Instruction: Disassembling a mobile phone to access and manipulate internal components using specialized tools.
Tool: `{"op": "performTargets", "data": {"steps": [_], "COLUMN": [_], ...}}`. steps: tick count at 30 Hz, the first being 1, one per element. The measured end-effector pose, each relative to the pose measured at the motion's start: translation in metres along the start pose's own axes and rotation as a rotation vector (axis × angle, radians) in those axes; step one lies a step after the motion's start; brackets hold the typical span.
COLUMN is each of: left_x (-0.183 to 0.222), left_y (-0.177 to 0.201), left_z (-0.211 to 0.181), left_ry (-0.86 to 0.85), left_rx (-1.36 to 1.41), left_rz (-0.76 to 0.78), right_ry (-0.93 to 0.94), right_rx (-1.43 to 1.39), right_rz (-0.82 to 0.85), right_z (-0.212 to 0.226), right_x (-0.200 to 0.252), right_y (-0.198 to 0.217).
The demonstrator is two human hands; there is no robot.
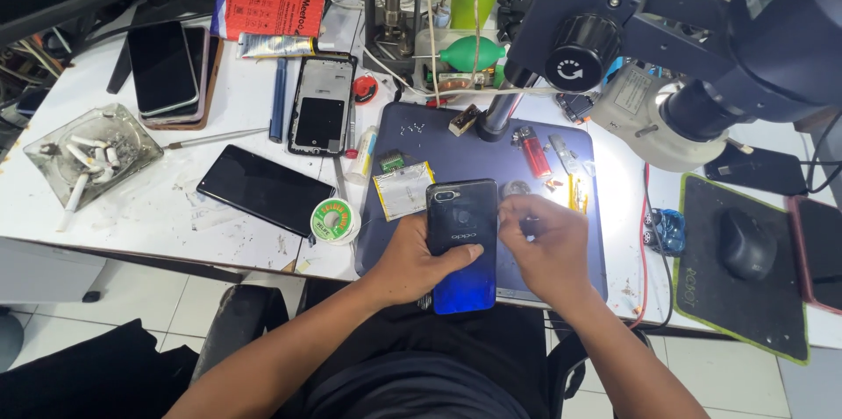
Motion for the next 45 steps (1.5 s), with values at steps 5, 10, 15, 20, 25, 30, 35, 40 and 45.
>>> {"op": "performTargets", "data": {"steps": [5, 10, 15, 20, 25, 30, 35, 40, 45], "left_x": [-0.005, -0.003, 0.001, -0.004, -0.010, -0.006, -0.007, -0.002, -0.004], "left_y": [0.009, 0.007, 0.014, 0.007, -0.002, -0.001, -0.009, -0.014, 0.004], "left_z": [0.012, 0.002, 0.021, 0.019, 0.004, 0.006, 0.016, 0.014, 0.025], "left_ry": [0.084, 0.203, 0.240, 0.257, 0.239, 0.246, 0.312, 0.219, 0.178], "left_rx": [0.186, 0.452, 0.391, 0.376, 0.370, 0.365, 0.503, 0.566, 0.527], "left_rz": [0.055, 0.079, 0.156, 0.091, 0.090, 0.071, -0.083, -0.143, -0.118], "right_ry": [-0.462, -0.542, -0.405, 0.215, 0.388, 0.023, -0.108, -0.466, -0.441], "right_rx": [-0.528, -0.652, -0.220, 0.803, 1.233, 0.969, 0.897, 0.116, -0.252], "right_rz": [0.076, 0.065, 0.024, -0.427, -0.206, 0.005, 0.018, 0.394, 0.425], "right_z": [0.000, -0.004, -0.024, -0.099, -0.133, -0.081, -0.050, 0.026, 0.006], "right_x": [0.000, 0.003, -0.009, -0.035, -0.051, -0.040, -0.030, -0.006, -0.015], "right_y": [-0.009, -0.015, 0.010, 0.083, 0.104, 0.100, 0.101, 0.039, 0.028]}}
Point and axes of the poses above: each hand's wrist, its own x-axis away from the middle knuckle, its own y-axis out of the back of the hand, z = x × y, the point moved 2 cm from there along -x, towards the middle knuckle, and after that the axes turned 1 degree about x, right-handed, at the moved point
